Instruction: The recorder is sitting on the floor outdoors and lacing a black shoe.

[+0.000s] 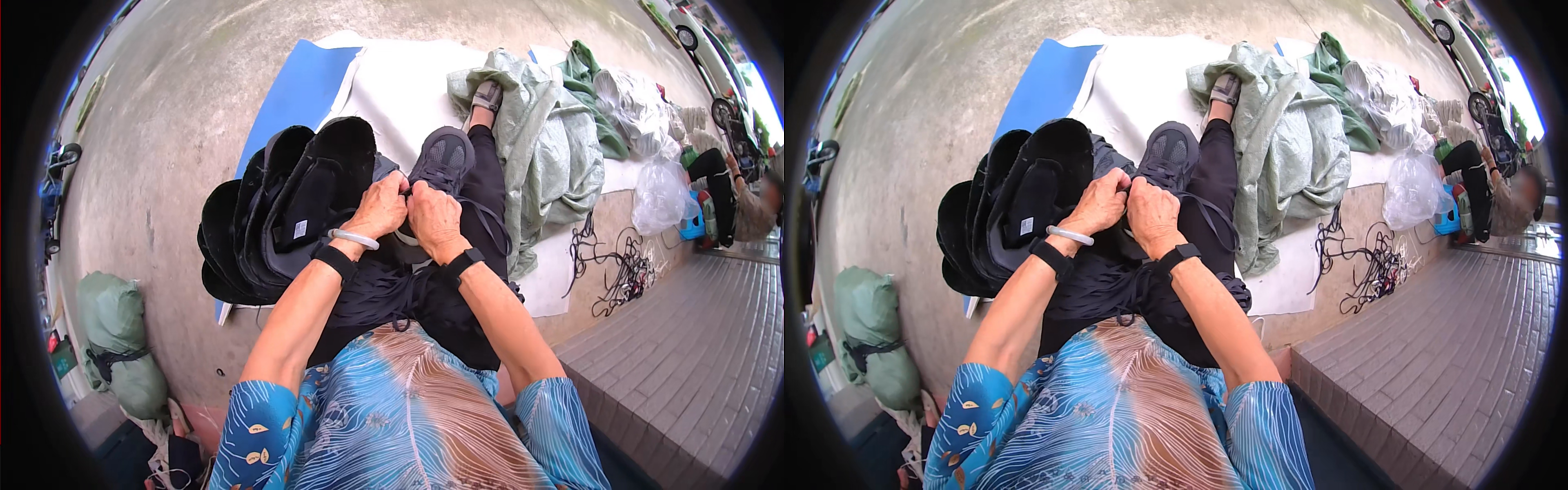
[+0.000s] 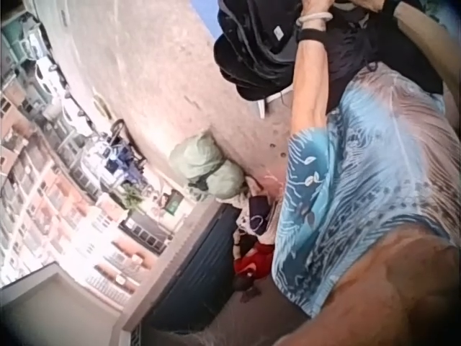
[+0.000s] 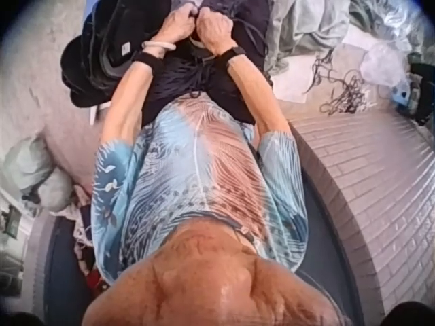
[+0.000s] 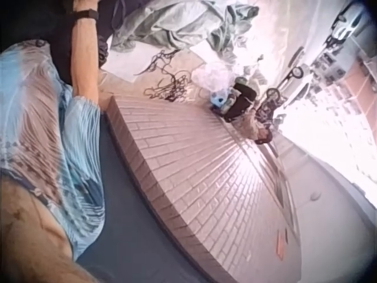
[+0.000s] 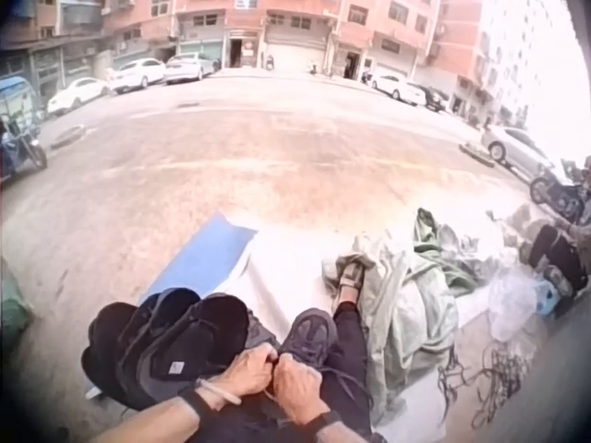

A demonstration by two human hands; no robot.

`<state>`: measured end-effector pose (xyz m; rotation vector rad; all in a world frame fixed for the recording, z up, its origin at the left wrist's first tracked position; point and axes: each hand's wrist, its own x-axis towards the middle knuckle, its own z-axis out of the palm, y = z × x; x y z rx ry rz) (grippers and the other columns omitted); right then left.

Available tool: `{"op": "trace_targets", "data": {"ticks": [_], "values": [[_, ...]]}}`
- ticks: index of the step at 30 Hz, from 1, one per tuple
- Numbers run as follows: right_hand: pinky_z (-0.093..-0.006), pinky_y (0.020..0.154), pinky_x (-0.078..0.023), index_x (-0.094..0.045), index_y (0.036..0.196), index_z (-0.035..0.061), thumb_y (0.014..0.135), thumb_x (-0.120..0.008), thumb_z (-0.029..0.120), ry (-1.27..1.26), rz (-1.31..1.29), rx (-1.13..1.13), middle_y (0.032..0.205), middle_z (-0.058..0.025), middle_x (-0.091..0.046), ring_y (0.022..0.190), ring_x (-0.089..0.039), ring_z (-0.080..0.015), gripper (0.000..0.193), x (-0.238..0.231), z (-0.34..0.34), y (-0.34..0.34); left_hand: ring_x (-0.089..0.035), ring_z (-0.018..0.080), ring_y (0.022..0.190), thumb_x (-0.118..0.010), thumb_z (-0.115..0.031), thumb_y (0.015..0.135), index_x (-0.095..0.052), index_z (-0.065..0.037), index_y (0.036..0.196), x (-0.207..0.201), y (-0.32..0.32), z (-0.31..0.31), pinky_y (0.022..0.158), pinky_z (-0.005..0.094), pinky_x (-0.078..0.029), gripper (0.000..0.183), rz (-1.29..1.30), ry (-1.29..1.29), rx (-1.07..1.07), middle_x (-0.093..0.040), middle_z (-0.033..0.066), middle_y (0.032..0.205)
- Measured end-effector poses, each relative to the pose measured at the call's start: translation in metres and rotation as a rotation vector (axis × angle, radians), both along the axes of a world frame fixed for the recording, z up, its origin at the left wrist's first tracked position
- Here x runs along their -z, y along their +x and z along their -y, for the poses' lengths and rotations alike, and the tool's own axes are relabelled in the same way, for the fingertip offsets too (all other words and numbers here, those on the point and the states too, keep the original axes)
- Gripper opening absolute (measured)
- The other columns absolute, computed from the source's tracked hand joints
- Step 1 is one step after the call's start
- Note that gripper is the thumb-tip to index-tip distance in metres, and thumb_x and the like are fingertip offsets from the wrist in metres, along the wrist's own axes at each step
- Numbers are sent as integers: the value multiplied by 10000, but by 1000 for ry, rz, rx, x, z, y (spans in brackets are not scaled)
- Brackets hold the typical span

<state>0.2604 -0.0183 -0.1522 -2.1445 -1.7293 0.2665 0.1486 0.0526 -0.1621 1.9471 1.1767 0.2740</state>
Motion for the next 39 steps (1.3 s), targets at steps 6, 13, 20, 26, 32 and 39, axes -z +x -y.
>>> {"op": "trace_targets", "data": {"ticks": [6,13,20,26,32,39], "values": [[-461,584,-498,-534,805,27,832,-556,137,25,-167,-66,652,-210,-607,634,-629,-380,115,-17,15,11,-561,402,1028,-594,3,778,-546,-13,1047,-19,-10,23,861,420,-470,274,295,194,113,-574,210,1129],[-348,583,-468,-611,803,-28,825,-595,149,-216,-785,-311,670,-164,-594,599,-594,-277,179,-63,66,50,-527,346,1167,-672,-58,775,-631,-53,972,-53,-26,43,1019,455,-396,201,232,457,540,-608,116,1133],[-343,620,-474,-618,844,-6,869,-601,172,-321,-751,-156,721,-154,-621,644,-608,-289,181,-70,93,54,-637,337,744,-560,-146,892,-634,-11,928,-70,-38,91,751,412,-523,159,133,-212,788,-636,147,766],[-378,613,-478,-602,891,7,881,-604,173,-94,-779,3,732,-167,-623,669,-613,-345,166,-67,76,51,-620,396,779,-528,-145,925,-602,15,941,-55,-21,73,648,406,-488,177,133,-58,322,-630,207,802],[-441,631,-491,-542,972,36,823,-622,132,65,-272,-190,774,-186,-643,734,-639,-359,195,-40,41,45,-621,399,829,-533,-151,925,-611,0,961,-59,-23,46,674,395,-493,173,54,49,242,-635,222,852],[-459,652,-514,-551,820,37,813,-599,165,-23,-58,-170,718,-174,-641,728,-648,-366,137,-12,20,58,-615,408,813,-533,-179,922,-624,-17,959,-48,-3,46,678,433,-490,189,-20,133,217,-641,216,840]]}}
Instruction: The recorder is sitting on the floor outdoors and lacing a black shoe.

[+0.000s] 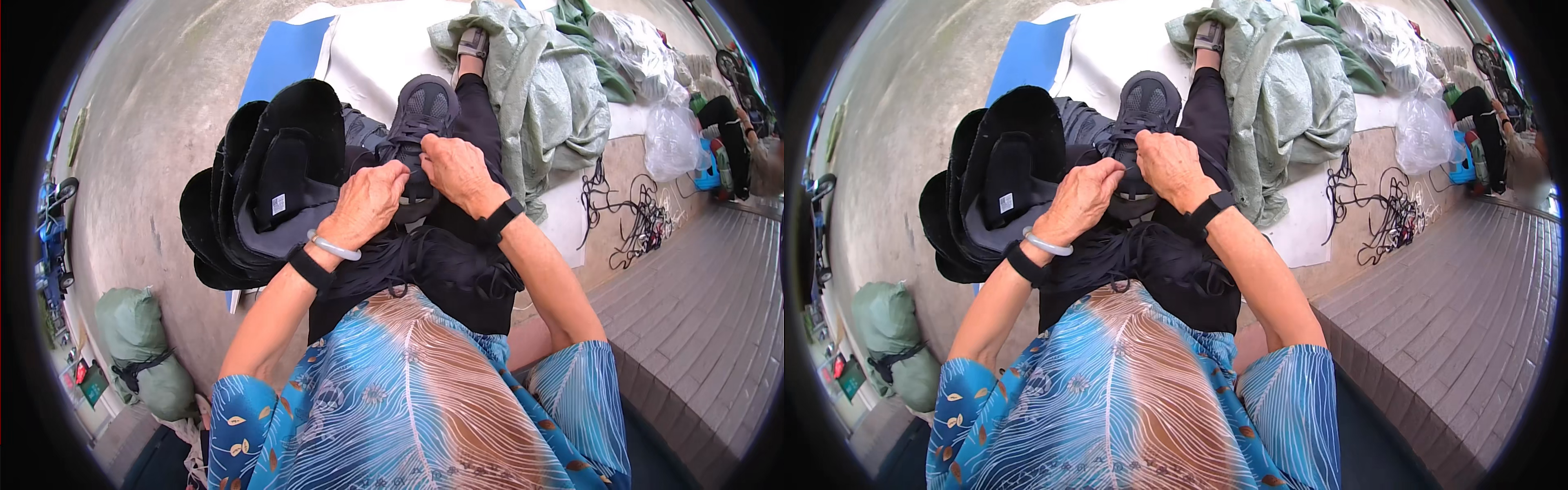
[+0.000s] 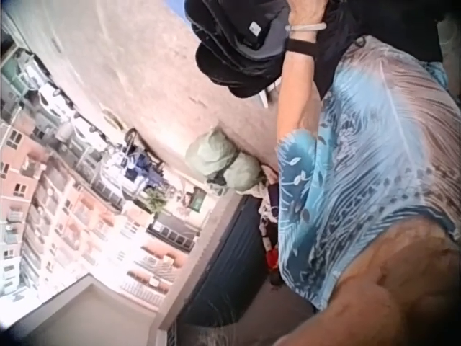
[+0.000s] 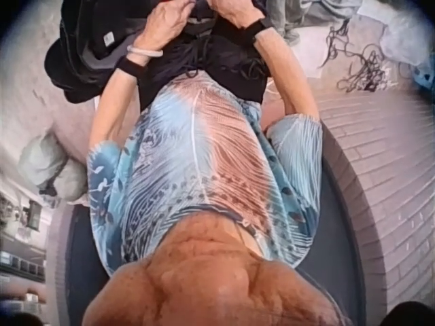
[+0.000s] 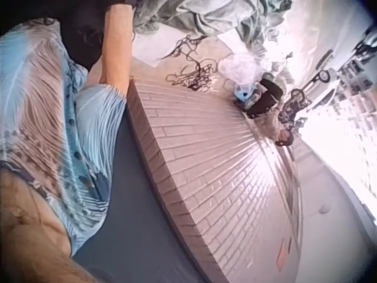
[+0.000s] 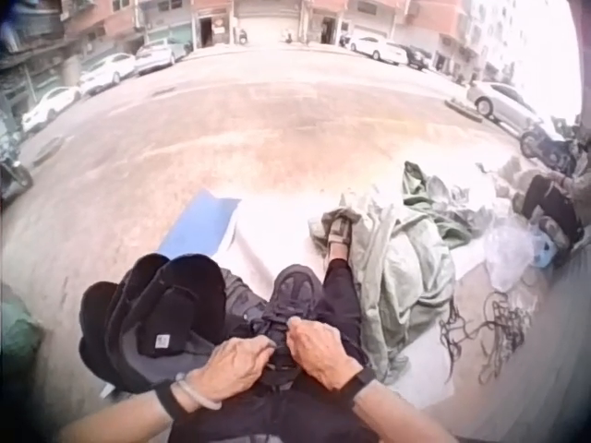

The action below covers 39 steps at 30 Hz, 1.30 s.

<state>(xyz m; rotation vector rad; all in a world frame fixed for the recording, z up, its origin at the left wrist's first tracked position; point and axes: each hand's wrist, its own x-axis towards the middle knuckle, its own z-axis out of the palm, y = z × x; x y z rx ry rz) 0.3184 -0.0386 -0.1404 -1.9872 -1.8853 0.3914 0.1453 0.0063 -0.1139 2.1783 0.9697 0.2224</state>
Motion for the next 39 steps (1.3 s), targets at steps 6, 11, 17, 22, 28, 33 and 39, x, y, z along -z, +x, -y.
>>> {"op": "trace_targets", "data": {"ticks": [6,11,17,22,28,33,39], "values": [[-481,694,-489,-603,847,27,828,-620,227,-17,-283,259,771,-216,-637,771,-621,-413,202,4,-3,27,-609,413,789,-550,-196,904,-630,-47,930,9,10,-13,679,470,-494,171,-44,144,-51,-641,208,820],[-432,671,-482,-602,799,-6,825,-648,272,-10,-413,345,738,-209,-626,715,-623,-381,282,-7,8,42,-617,403,774,-533,-177,900,-610,-42,890,9,19,-20,678,472,-500,156,-141,234,18,-637,203,781],[-312,604,-424,-586,850,-58,918,-550,267,-227,-631,57,652,-85,-536,644,-483,-126,335,-27,37,43,-622,395,734,-511,-139,877,-590,-32,841,5,25,-33,654,476,-498,139,-273,287,187,-625,205,737],[-347,644,-460,-600,820,-61,865,-577,243,-363,-692,163,703,-140,-592,683,-563,-226,308,-25,48,27,-618,393,699,-509,-134,857,-582,-26,806,8,30,-36,625,465,-496,140,-278,390,288,-614,193,722],[-368,679,-488,-622,877,-24,864,-573,186,-472,-782,-251,753,-168,-633,730,-621,-282,216,-43,68,-7,-618,381,677,-500,-93,812,-573,-29,774,8,36,-38,607,458,-491,105,-225,409,452,-602,185,704],[-459,710,-507,-621,795,-28,863,-577,280,-508,-560,-182,779,-260,-629,771,-628,-419,318,-54,82,-17,-628,374,697,-504,-93,805,-572,-42,764,4,49,-30,615,463,-493,94,-290,355,409,-608,190,695],[-449,690,-472,-560,864,-25,933,-451,259,-226,-532,-107,806,-225,-611,791,-609,-408,311,-61,74,31,-623,402,777,-484,-172,889,-587,-18,833,-11,26,-43,710,487,-491,194,-437,183,308,-620,217,738]]}}
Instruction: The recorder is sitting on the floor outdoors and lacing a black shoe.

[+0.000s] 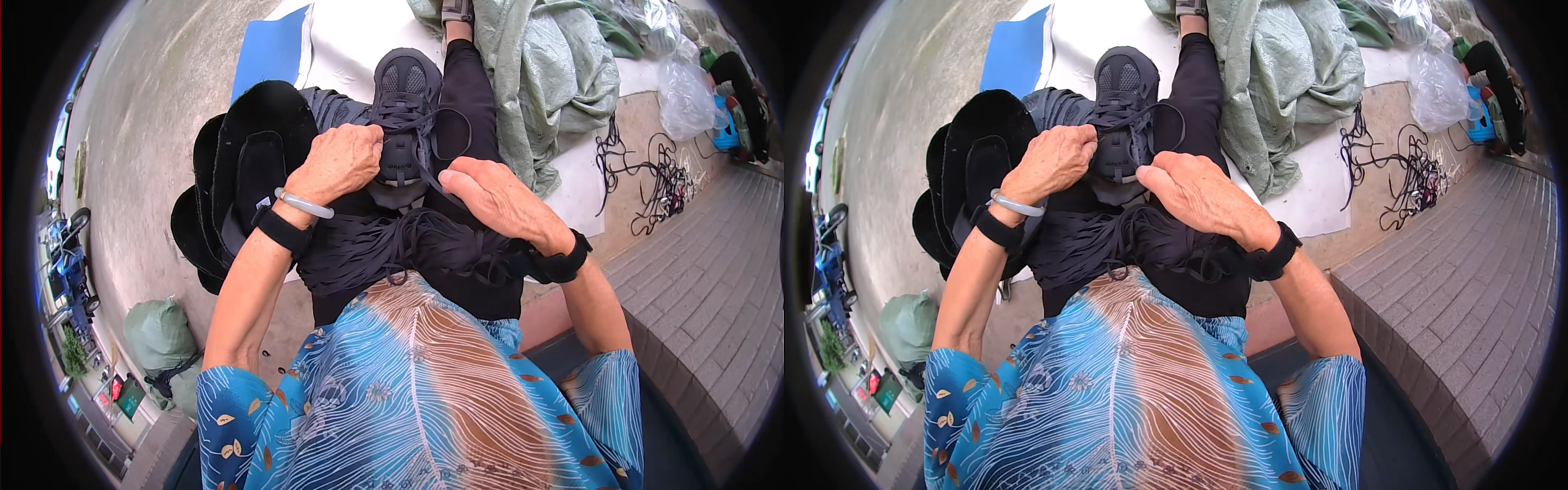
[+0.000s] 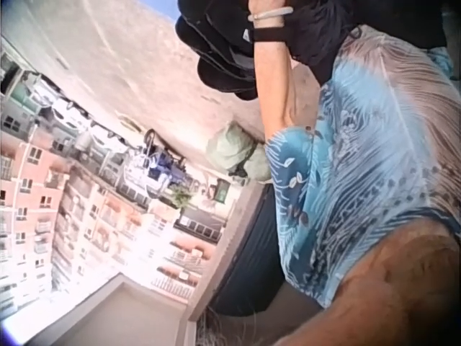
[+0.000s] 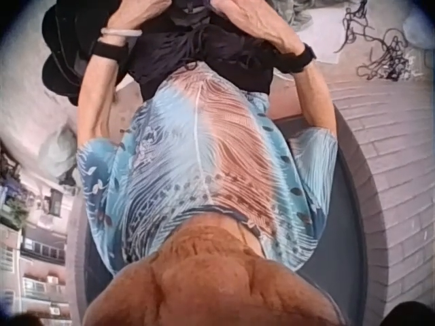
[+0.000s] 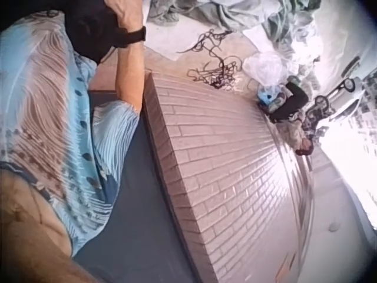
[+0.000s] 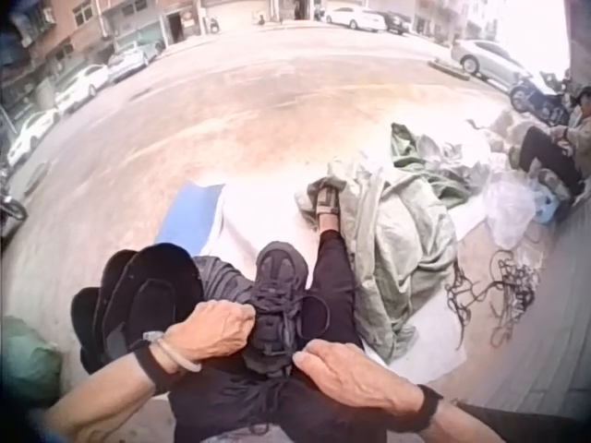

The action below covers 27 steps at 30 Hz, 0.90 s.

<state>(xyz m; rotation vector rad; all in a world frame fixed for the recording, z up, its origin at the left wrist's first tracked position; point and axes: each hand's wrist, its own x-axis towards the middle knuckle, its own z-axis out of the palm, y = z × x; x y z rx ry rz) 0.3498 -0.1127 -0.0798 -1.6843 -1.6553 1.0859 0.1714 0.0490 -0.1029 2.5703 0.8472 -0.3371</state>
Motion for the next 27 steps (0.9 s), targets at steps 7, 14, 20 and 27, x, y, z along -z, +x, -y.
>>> {"op": "trace_targets", "data": {"ticks": [7,14,20,27], "values": [[-405,685,-457,-566,871,-30,913,-466,164,-17,-68,243,793,-209,-591,767,-574,-400,221,19,-1,-19,-624,397,693,-491,-143,857,-596,-28,818,9,9,4,621,474,-493,160,16,166,107,-613,206,681],[-391,694,-464,-577,862,-31,896,-449,153,93,2,126,787,-199,-602,750,-586,-371,226,22,1,-9,-621,373,662,-490,-103,839,-579,-26,768,18,12,-3,589,442,-491,137,110,165,223,-601,193,662],[-366,692,-473,-571,903,-26,896,-469,132,-52,-104,327,793,-197,-611,753,-618,-314,188,22,-3,-12,-614,362,671,-485,-81,846,-544,-38,770,26,6,2,593,438,-488,106,268,177,216,-592,168,666],[-477,693,-479,-573,863,-22,861,-462,127,137,15,305,746,-240,-620,731,-611,-422,185,29,-30,-21,-637,393,717,-489,-94,834,-560,-23,794,19,10,9,631,463,-511,108,105,211,99,-624,212,729]]}}
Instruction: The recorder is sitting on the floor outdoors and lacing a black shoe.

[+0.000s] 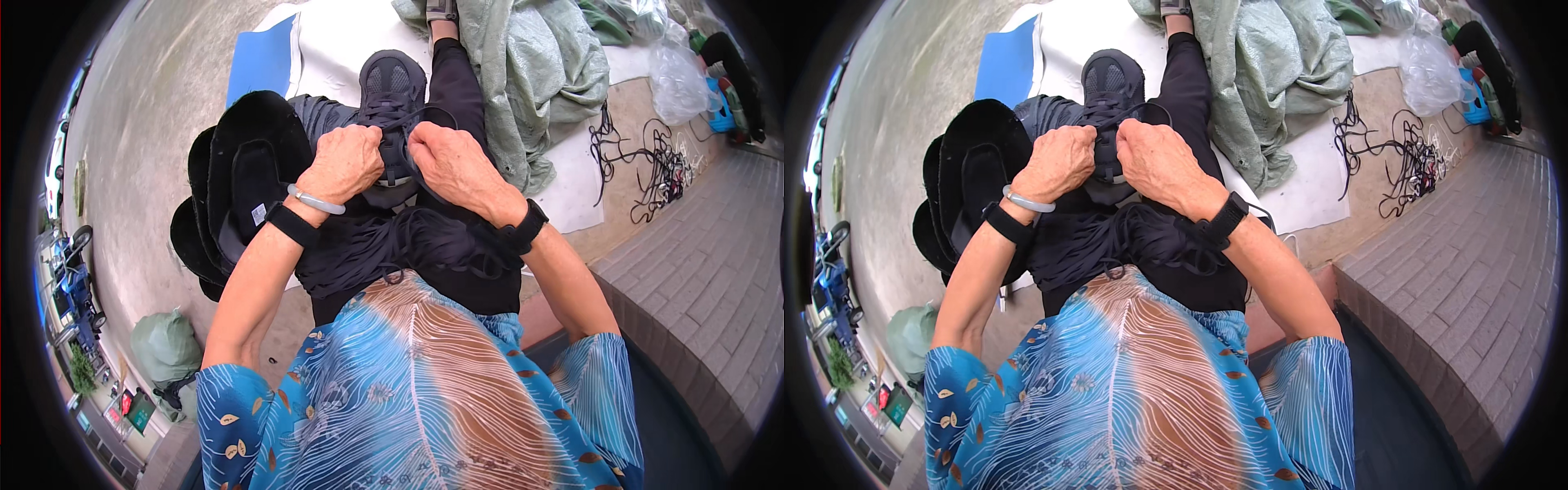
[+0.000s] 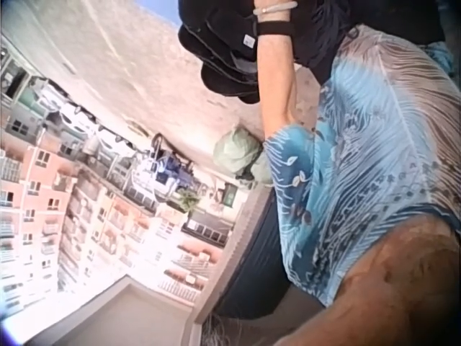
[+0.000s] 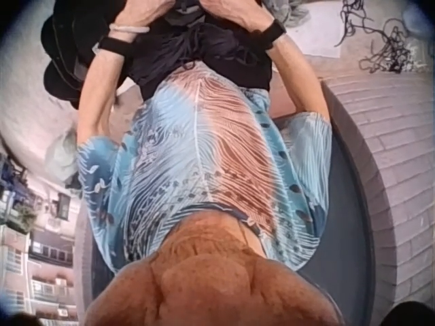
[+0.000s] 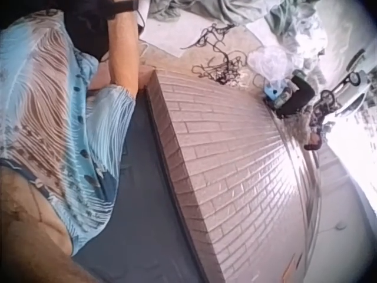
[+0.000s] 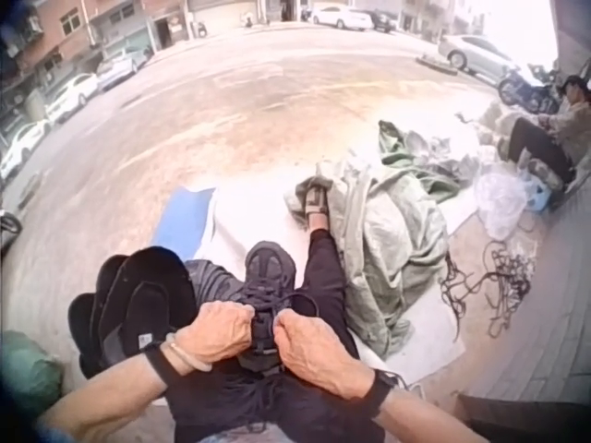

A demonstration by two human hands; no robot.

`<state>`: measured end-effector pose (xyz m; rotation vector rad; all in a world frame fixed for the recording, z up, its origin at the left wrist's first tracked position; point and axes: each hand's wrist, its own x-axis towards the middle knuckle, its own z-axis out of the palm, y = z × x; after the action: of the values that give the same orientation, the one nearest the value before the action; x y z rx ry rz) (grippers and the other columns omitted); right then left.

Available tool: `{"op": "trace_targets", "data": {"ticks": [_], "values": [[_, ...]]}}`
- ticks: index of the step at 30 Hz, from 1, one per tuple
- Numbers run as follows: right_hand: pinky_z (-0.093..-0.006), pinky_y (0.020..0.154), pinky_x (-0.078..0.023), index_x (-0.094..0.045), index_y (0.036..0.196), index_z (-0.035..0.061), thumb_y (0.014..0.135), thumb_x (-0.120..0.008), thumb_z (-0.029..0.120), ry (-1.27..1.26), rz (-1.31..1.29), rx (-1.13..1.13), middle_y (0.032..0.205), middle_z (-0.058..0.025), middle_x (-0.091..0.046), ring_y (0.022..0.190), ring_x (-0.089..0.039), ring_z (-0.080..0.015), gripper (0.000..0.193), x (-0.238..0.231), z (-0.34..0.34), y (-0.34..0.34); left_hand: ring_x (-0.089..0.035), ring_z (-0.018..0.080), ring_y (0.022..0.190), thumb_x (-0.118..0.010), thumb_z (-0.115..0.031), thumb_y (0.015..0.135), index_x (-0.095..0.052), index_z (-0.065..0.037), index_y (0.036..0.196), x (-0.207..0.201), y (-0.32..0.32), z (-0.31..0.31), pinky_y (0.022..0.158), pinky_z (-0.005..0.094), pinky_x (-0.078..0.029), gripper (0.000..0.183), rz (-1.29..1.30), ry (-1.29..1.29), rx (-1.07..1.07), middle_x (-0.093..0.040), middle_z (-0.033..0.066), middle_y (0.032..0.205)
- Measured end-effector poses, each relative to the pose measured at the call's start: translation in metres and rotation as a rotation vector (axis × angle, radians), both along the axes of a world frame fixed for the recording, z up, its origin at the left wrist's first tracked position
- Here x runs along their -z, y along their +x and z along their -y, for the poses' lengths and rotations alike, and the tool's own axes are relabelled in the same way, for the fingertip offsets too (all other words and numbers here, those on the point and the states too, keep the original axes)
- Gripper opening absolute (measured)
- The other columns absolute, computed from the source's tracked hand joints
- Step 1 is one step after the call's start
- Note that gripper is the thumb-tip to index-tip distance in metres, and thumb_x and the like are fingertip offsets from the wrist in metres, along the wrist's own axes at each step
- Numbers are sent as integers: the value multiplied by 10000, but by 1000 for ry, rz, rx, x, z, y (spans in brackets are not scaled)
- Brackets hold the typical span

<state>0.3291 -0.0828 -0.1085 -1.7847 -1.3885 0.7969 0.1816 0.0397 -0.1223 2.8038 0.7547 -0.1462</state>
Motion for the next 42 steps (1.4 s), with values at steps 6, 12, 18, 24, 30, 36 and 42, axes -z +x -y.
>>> {"op": "trace_targets", "data": {"ticks": [6,12,18,24,30,36,42], "values": [[-487,714,-477,-585,832,-32,838,-455,114,-50,29,3,760,-264,-616,752,-608,-435,195,9,3,7,-607,404,699,-493,-77,838,-522,-15,778,7,4,-8,609,477,-479,91,52,-74,88,-598,206,723],[-464,737,-480,-592,870,-21,826,-448,91,-77,14,24,787,-246,-622,790,-609,-421,188,11,-5,7,-597,396,778,-512,-84,879,-490,-11,845,11,-3,-1,644,462,-468,83,205,-128,86,-584,190,801],[-467,677,-492,-596,873,44,817,-564,132,56,224,6,797,-179,-622,770,-625,-378,109,26,-22,-4,-585,408,790,-529,-109,896,-513,-31,914,6,-11,2,690,469,-473,82,281,-196,-79,-567,169,816],[-425,631,-501,-581,869,73,811,-617,139,142,477,-42,812,-115,-563,729,-629,-322,95,31,-24,-7,-584,398,826,-551,-95,883,-523,-41,937,7,-7,5,680,456,-485,81,234,-161,-111,-563,163,888],[-366,586,-517,-586,823,77,765,-626,123,87,694,-122,815,-94,-560,676,-652,-257,84,33,-25,-15,-580,390,801,-570,-88,867,-524,-46,933,18,-6,10,662,452,-482,91,357,-194,-132,-535,158,894],[-303,463,-507,-633,786,67,701,-635,146,64,954,-108,751,-75,-541,569,-634,-183,117,24,-22,-33,-567,418,732,-536,-109,872,-516,-95,931,13,-13,3,606,512,-464,64,491,-151,-145,-513,164,887],[-314,566,-512,-591,777,37,728,-607,107,40,789,-124,809,-108,-546,679,-640,-232,88,36,-28,-31,-568,402,767,-620,-97,804,-565,-47,802,-1,-5,5,662,489,-456,75,385,-279,-215,-531,173,834]]}}
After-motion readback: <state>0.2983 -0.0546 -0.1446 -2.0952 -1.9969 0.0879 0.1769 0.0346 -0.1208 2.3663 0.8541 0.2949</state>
